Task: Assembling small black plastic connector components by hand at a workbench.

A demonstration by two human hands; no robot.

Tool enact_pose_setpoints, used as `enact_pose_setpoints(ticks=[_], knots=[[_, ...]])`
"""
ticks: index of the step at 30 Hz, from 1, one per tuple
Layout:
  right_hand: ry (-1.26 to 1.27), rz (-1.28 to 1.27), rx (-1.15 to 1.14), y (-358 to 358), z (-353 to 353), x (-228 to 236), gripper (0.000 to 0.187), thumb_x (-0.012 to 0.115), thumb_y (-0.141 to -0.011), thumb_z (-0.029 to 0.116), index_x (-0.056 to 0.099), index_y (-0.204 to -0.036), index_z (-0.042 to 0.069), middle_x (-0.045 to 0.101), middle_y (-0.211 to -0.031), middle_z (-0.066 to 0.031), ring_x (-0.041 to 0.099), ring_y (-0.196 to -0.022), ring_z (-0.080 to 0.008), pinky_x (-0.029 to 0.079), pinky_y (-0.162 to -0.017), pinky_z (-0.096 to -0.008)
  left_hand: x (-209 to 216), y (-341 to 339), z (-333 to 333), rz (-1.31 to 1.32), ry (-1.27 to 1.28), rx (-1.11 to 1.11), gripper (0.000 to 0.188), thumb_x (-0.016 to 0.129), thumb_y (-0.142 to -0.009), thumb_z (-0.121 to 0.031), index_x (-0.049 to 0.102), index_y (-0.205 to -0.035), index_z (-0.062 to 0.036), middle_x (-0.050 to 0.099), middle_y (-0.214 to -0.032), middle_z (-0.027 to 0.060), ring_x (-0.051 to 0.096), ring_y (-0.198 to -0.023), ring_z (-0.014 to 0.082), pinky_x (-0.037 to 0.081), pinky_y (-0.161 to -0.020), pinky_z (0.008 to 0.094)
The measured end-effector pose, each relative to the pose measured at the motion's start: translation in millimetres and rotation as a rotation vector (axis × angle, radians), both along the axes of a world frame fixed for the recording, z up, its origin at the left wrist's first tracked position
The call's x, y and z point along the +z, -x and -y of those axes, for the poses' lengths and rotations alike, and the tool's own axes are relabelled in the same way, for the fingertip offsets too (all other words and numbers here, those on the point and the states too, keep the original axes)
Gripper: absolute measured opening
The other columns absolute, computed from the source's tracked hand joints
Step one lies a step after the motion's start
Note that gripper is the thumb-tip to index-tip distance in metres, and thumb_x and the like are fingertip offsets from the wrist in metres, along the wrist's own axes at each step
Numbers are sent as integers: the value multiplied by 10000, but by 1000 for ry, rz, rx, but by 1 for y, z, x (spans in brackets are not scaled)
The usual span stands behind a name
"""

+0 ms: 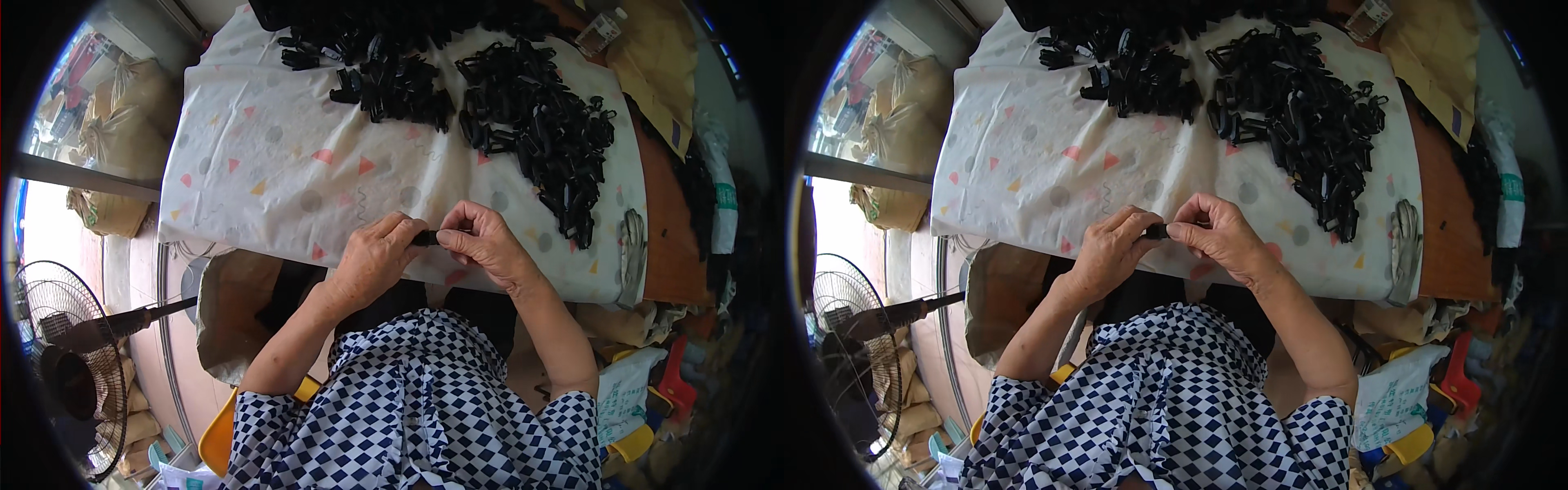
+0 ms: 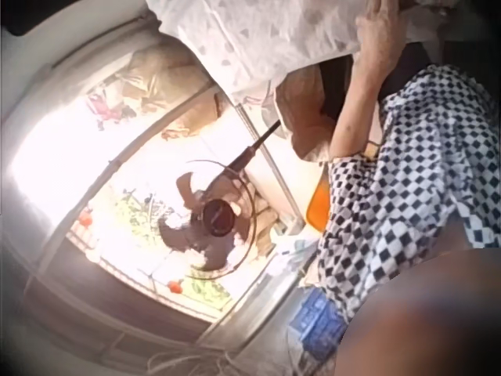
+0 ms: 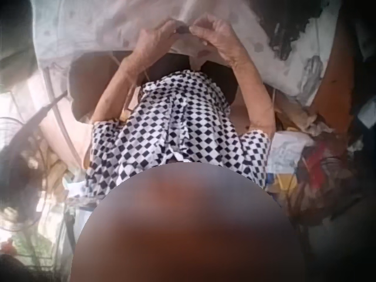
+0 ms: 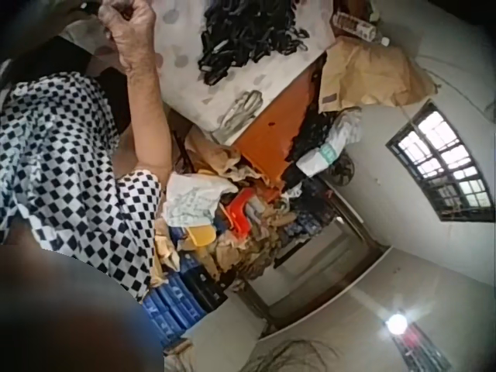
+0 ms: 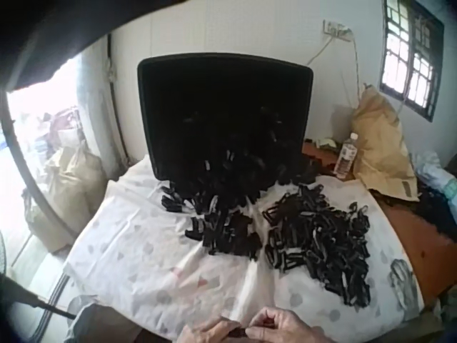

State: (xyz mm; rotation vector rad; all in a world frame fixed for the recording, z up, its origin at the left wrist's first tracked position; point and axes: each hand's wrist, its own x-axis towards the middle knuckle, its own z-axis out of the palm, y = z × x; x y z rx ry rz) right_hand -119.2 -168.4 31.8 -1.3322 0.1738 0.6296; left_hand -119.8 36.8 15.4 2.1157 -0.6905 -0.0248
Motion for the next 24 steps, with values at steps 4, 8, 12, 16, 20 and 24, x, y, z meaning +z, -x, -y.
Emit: enact_pose_setpoints(ticks=[4, 8, 12, 16, 20, 24], knots=[[13, -117, 97, -1, -6, 3, 143, 688, -875, 124, 556, -900, 77, 557, -709, 17, 491, -552, -49, 361, -458, -171, 4, 6, -12, 92, -77, -27, 269, 718, -749, -79, 606, -989, -32, 602, -851, 98, 625, -771, 299, 516, -658, 375], [-75, -258, 138, 0, -13, -1, 141, 678, -885, 134, 547, -888, 83, 552, -703, 14, 492, -548, -58, 370, -461, -169, 6, 12, -19, 20, -75, -5, 247, 691, -755, -76, 590, -974, -21, 582, -831, 109, 619, -788, 300, 519, -679, 386], [59, -214, 175, 2, -27, -3, 145, 674, -891, 145, 543, -896, 84, 550, -699, 19, 490, -542, -52, 367, -451, -166, 7, 17, -28, 10, -106, 7, 220, 678, -768, -92, 587, -954, -17, 577, -819, 113, 614, -778, 303, 517, -675, 391], [175, -67, 190, 4, -33, -6, 167, 687, -886, 187, 555, -907, 87, 578, -740, 20, 540, -592, -52, 369, -440, -164, 7, 20, -35, -31, -186, 17, 203, 670, -788, -112, 595, -948, -10, 594, -840, 122, 619, -815, 311, 514, -681, 390], [-304, -356, 168, 6, -34, -14, 291, 689, -884, 286, 533, -1025, 84, 598, -824, -5, 599, -711, -89, 403, -477, -173, 14, 20, -41, -362, 19, 43, 228, 679, -808, -110, 622, -1000, -1, 616, -962, 138, 635, -870, 288, 519, -706, 356], [-334, -231, 260, 7, -54, -1, 564, 540, -915, 523, 448, -1248, 77, 584, -999, -34, 615, -786, -119, 435, -511, -193, -5, 18, -50, -473, 531, 104, 275, 706, -845, -162, 659, -1086, -39, 477, -1313, 110, 530, -1112, 189, 472, -849, 301]])
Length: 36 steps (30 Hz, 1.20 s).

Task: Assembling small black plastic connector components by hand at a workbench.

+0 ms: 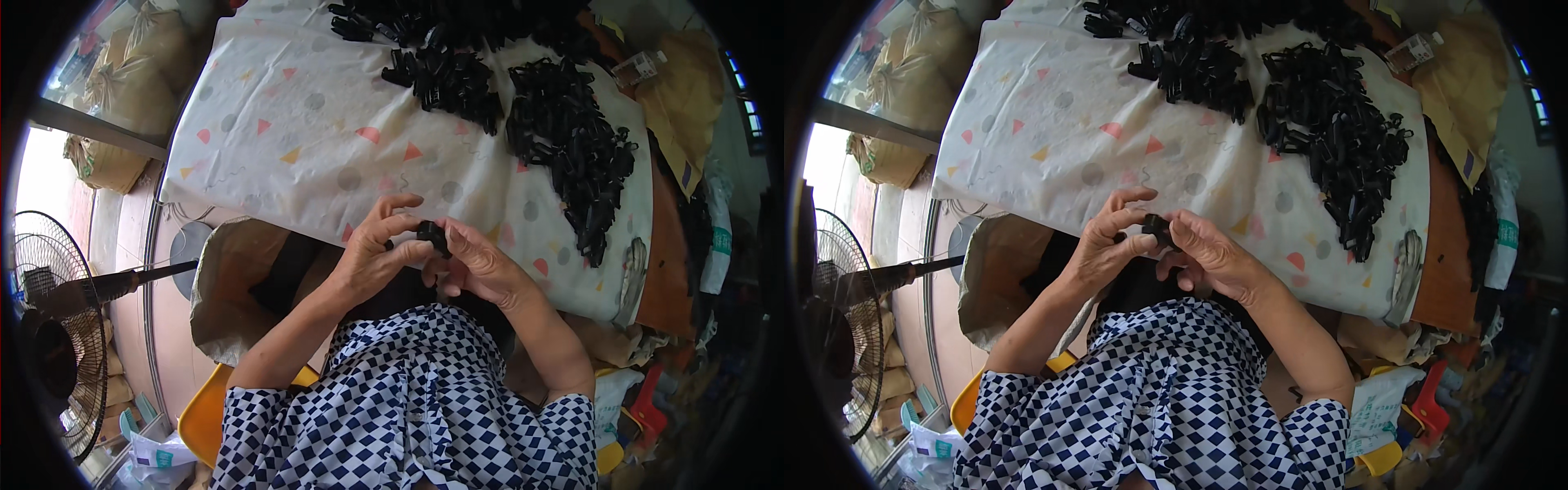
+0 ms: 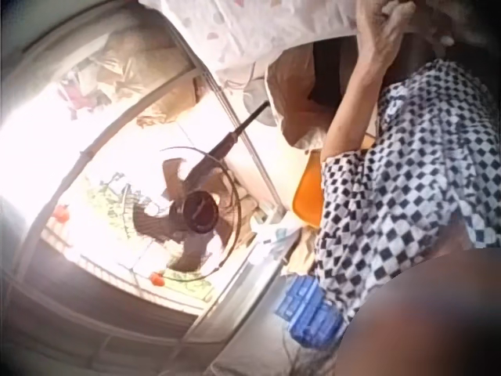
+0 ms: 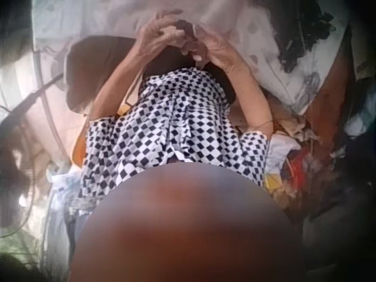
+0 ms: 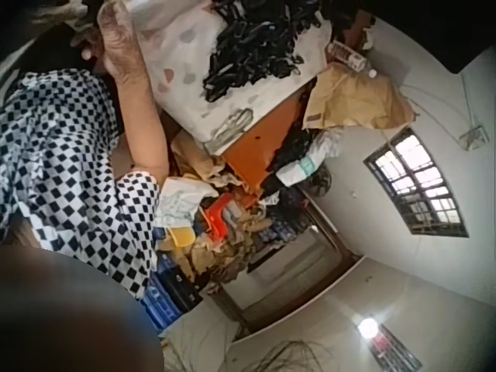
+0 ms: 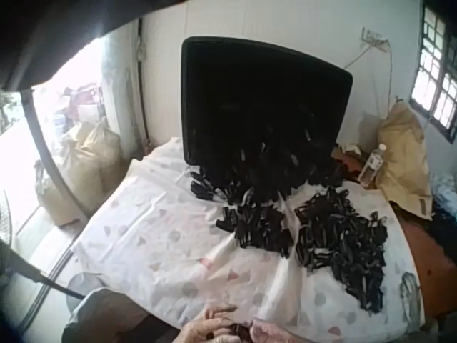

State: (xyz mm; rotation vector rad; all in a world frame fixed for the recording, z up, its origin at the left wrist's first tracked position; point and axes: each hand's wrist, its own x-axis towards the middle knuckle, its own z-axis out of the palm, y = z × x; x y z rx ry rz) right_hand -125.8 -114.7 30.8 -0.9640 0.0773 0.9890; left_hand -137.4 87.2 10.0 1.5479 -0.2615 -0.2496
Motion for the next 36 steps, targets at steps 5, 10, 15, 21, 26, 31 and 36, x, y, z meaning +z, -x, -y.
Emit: enact_pose_setpoints(ticks=[5, 10, 15, 21, 26, 31, 36], knots=[[-235, -8, 176, 1, -12, -13, 641, 453, -955, 530, 337, -1402, 86, 563, -1043, -94, 620, -835, -169, 452, -519, -192, -5, 9, -6, -337, 350, -36, 253, 629, -913, -197, 652, -1099, -27, 392, -1408, 63, 566, -811, 97, 449, -676, 209], [-210, 46, 25, 14, -47, -30, 410, 486, -994, 359, 481, -1319, 109, 592, -825, -12, 600, -683, -84, 459, -514, -186, -6, 26, -15, -438, 532, 68, 284, 572, -939, -204, 600, -1100, 28, 397, -1380, 93, 582, -622, 109, 531, -581, 250], [-112, 158, 161, 10, -53, -24, 468, 516, -968, 427, 502, -1282, 80, 604, -844, -23, 612, -668, -79, 490, -530, -204, -13, 36, -28, -430, 426, 146, 275, 574, -939, -237, 618, -1068, 1, 498, -1267, 78, 563, -664, 81, 476, -586, 226], [575, 876, -18, -22, 28, 1, 482, 695, -857, 248, 481, -1209, -1, 601, -1039, -109, 636, -802, -192, 530, -676, -319, -1, 62, -95, -129, -589, 313, 180, 683, -797, -140, 624, -898, -3, 605, -1072, 90, 580, -923, 199, 464, -779, 305], [1506, 1518, -140, -75, 106, 8, 324, 667, -823, 104, 555, -1119, 39, 528, -1058, -115, 543, -987, -294, 468, -835, -398, 14, 47, -93, 364, -1099, 317, 297, 735, -700, -112, 613, -967, -65, 603, -1039, 105, 576, -952, 316, 470, -813, 397], [1736, 1663, 46, -101, 137, -13, 205, 618, -800, 44, 562, -998, 58, 512, -964, -77, 509, -930, -257, 442, -798, -366, 40, -53, -17, 597, -935, 150, 256, 630, -796, -67, 594, -1050, -53, 582, -1085, 131, 549, -1001, 346, 449, -847, 404], [1643, 1874, 53, -99, 136, -14, 77, 578, -744, 42, 592, -814, 71, 503, -867, -59, 519, -860, -213, 451, -738, -328, 26, -171, 55, 738, -869, 171, 338, 649, -823, -210, 594, -1128, -75, 504, -1243, 150, 466, -1154, 350, 384, -950, 420]])
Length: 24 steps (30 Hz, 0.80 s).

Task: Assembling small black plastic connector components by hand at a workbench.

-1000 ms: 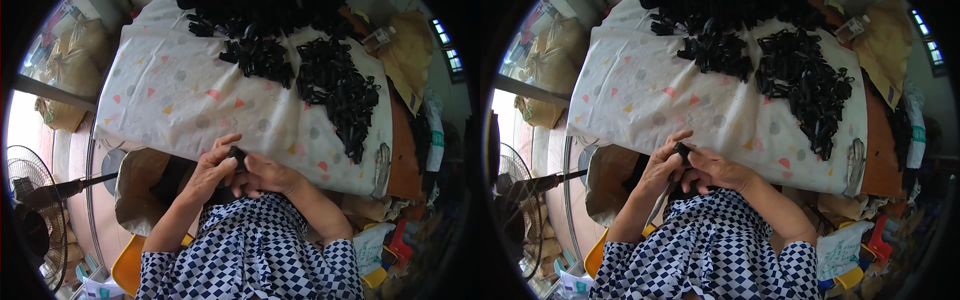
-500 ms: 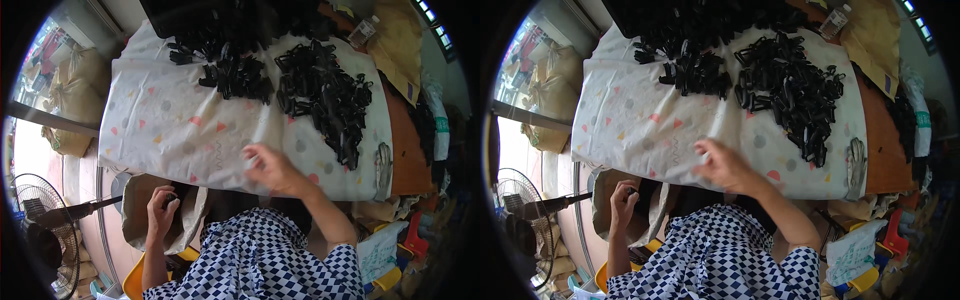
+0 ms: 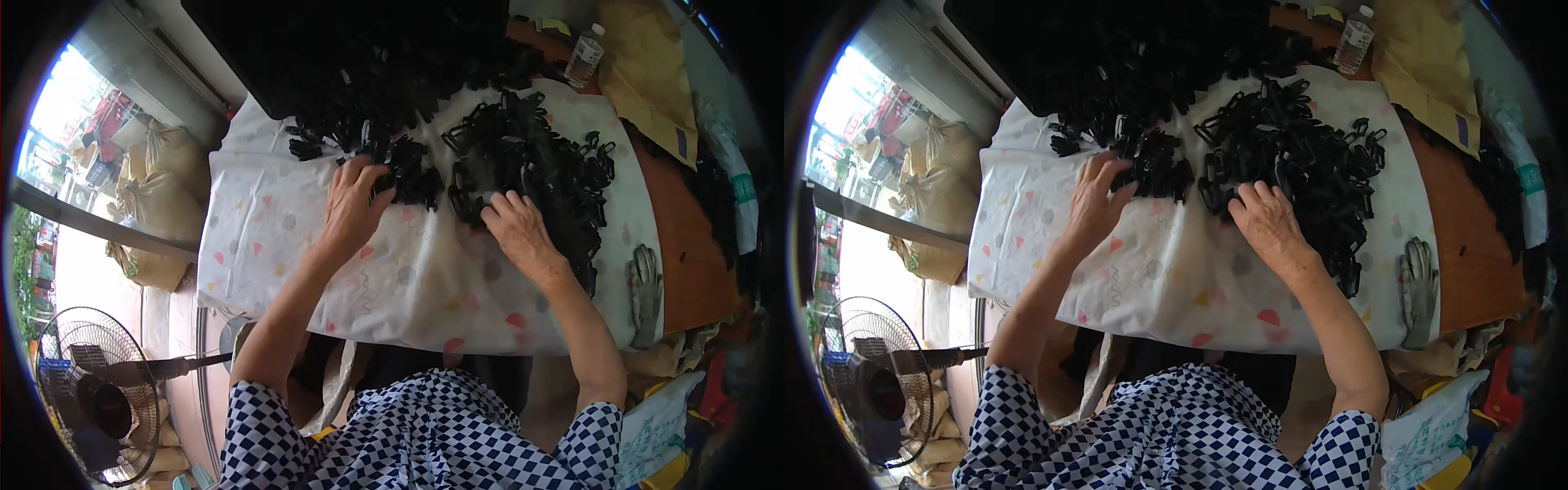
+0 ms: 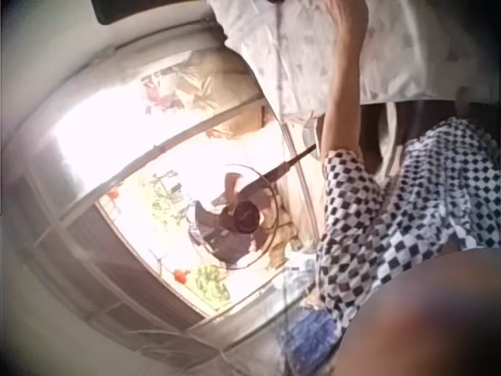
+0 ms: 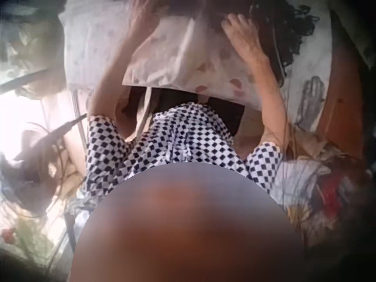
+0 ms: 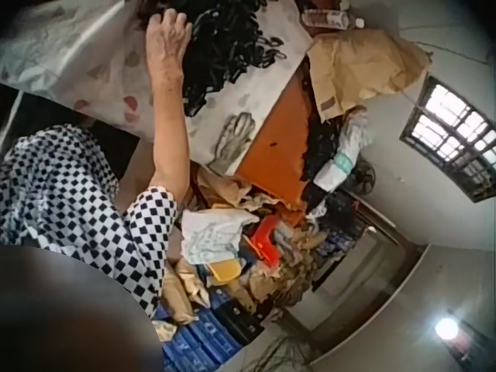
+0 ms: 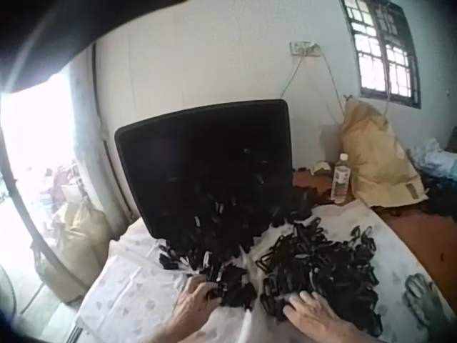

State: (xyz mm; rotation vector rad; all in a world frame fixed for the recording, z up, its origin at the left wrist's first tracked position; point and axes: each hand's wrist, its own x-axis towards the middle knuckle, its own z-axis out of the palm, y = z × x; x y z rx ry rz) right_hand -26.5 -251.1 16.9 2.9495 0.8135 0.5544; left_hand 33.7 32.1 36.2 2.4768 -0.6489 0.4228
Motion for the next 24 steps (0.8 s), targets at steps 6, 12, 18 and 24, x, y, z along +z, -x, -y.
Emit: enact_pose_setpoints(ticks=[6, 12, 18, 24], knots=[[-21, -14, 36, 6, 6, -3, 55, 604, -733, 51, 570, -772, 71, 498, -831, -59, 516, -846, -212, 447, -727, -330, -24, -73, 51, -24, -181, 148, 436, 654, -819, -400, 612, -1155, -126, 510, -1277, 116, 418, -1239, 314, 338, -982, 504], [-321, -38, 56, 24, 0, -3, 181, 707, -746, 82, 539, -811, 71, 551, -829, -55, 563, -810, -220, 454, -735, -326, -41, -27, 51, 33, -202, -99, 426, 715, -766, -370, 609, -1098, -125, 511, -1239, 99, 404, -1256, 312, 323, -993, 499], [-594, -184, 75, 44, -16, -7, 210, 699, -805, 110, 515, -880, 43, 578, -836, -96, 606, -786, -268, 488, -698, -347, -42, 56, 31, 110, -283, -172, 346, 751, -718, -303, 646, -1039, -226, 392, -1401, 87, 296, -1355, 314, 210, -1052, 610], [-851, -386, 35, 67, -28, -14, 166, 658, -846, 63, 514, -918, 22, 578, -841, -123, 609, -751, -309, 519, -653, -367, -40, 106, 11, 53, -158, -108, 380, 760, -686, -223, 635, -1043, -189, 554, -1169, 43, 563, -993, 260, 459, -804, 394]])
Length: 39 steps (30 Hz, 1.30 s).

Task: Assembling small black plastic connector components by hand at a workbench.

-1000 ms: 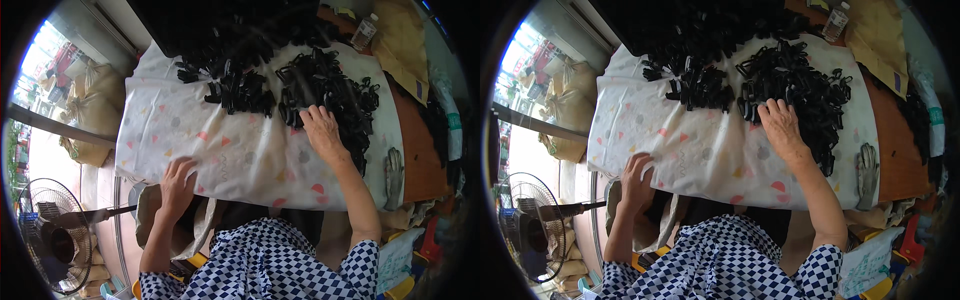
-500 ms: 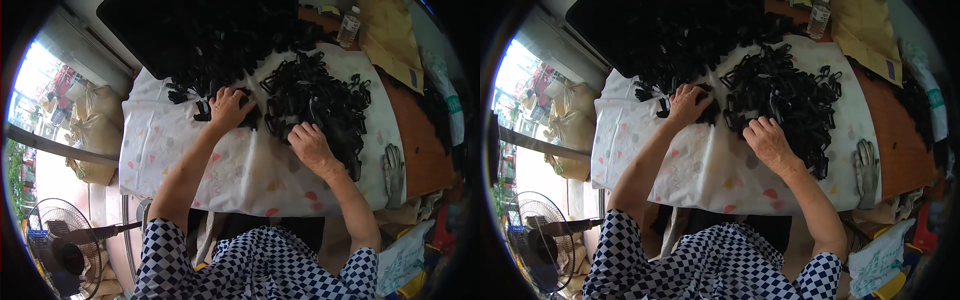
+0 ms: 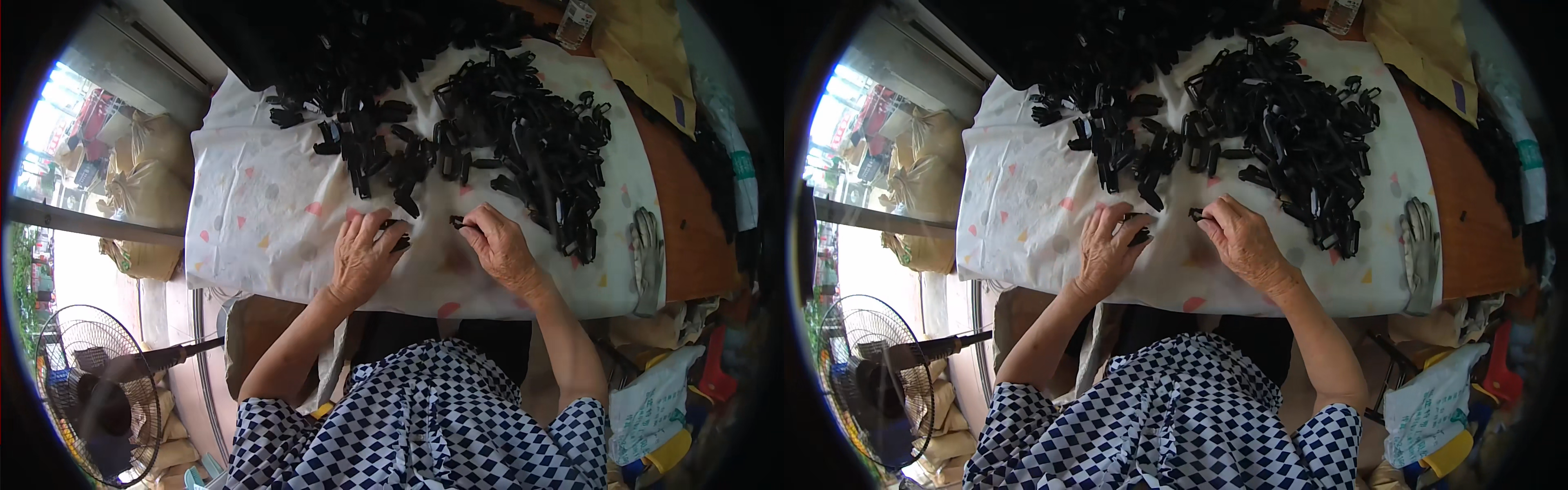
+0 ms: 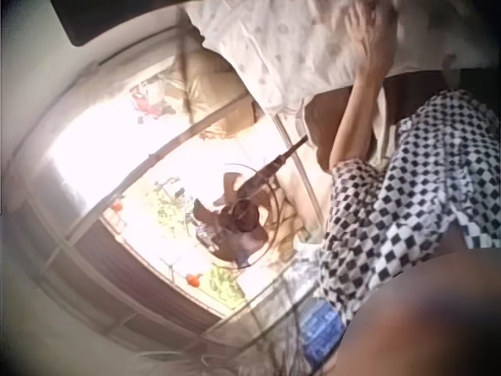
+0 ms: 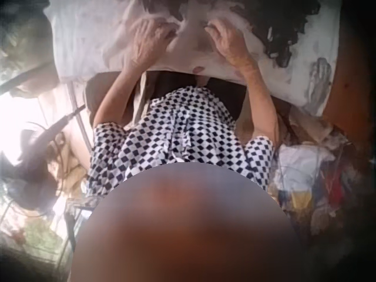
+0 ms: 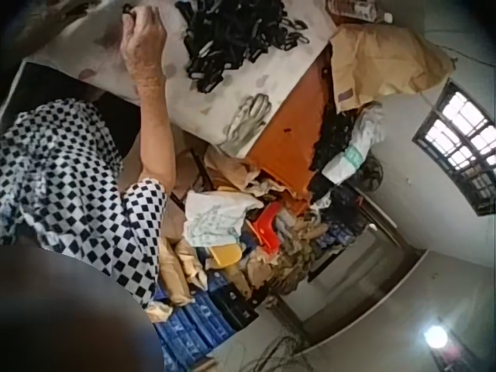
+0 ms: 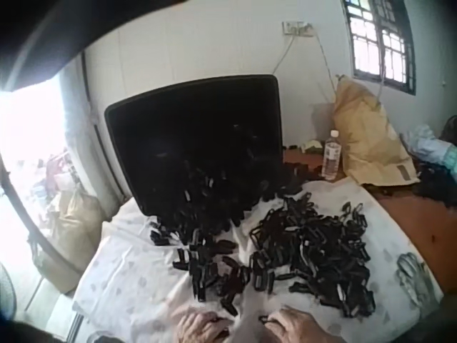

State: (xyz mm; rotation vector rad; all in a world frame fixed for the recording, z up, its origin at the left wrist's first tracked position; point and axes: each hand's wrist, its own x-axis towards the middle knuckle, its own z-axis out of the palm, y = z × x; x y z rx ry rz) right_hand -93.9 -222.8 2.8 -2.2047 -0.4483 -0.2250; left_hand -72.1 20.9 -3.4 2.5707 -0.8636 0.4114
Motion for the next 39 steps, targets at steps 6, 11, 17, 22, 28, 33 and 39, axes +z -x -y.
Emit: enact_pose_setpoints(ticks=[6, 11, 17, 22, 28, 33, 39], knots=[[-305, -235, -59, 19, -21, 1, 224, 653, -863, 42, 543, -1057, 15, 628, -958, -109, 632, -856, -206, 519, -763, -297, 4, 15, 0, -498, 278, 51, 360, 671, -784, -66, 576, -1129, -39, 639, -985, 165, 645, -910, 333, 506, -780, 371], [-493, -412, 29, 28, -36, -11, 245, 646, -889, 49, 555, -1113, 14, 587, -1030, -35, 556, -929, -98, 475, -842, -238, 5, 17, -4, -657, 383, 42, 400, 663, -789, -60, 568, -1177, -41, 650, -1010, 155, 648, -948, 274, 495, -815, 350], [-554, -437, 72, 35, -48, -11, 232, 642, -890, 47, 556, -1101, 11, 596, -1021, -39, 560, -936, -105, 476, -844, -245, 6, 26, 0, -736, 449, 25, 421, 642, -830, -53, 539, -1239, -55, 640, -956, 95, 625, -880, 188, 495, -787, 304], [-525, -431, 21, 38, -44, -9, 209, 635, -879, 27, 557, -1072, 9, 615, -988, -60, 584, -900, -134, 489, -819, -267, 21, 32, 9, -1144, 761, -132, 557, 565, -910, -42, 329, -1412, -90, 589, -1042, 52, 574, -849, 94, 479, -742, 239], [-508, -360, -78, 44, -30, -9, 197, 641, -864, 18, 564, -1045, 8, 629, -948, -76, 607, -858, -153, 503, -786, -278, 12, 33, 11, -1313, 990, -181, 414, 523, -921, -22, 429, -1319, -88, 562, -1157, 71, 595, -886, 111, 478, -797, 245], [-494, -334, -92, 52, -24, -6, 180, 638, -885, 30, 574, -1053, 18, 605, -966, -23, 557, -873, -73, 479, -787, -227, 13, 38, 16, -1207, 955, -34, 299, 539, -917, -34, 522, -1215, -55, 458, -1346, 92, 624, -973, 126, 488, -778, 247], [-705, -370, -25, 53, -26, -15, 175, 635, -890, 49, 565, -1047, 16, 602, -959, -38, 567, -840, -106, 485, -782, -246, 2, 40, 20, -1224, 942, -176, 364, 608, -901, -25, 494, -1247, -15, 499, -1317, 128, 650, -961, 149, 516, -751, 255]])
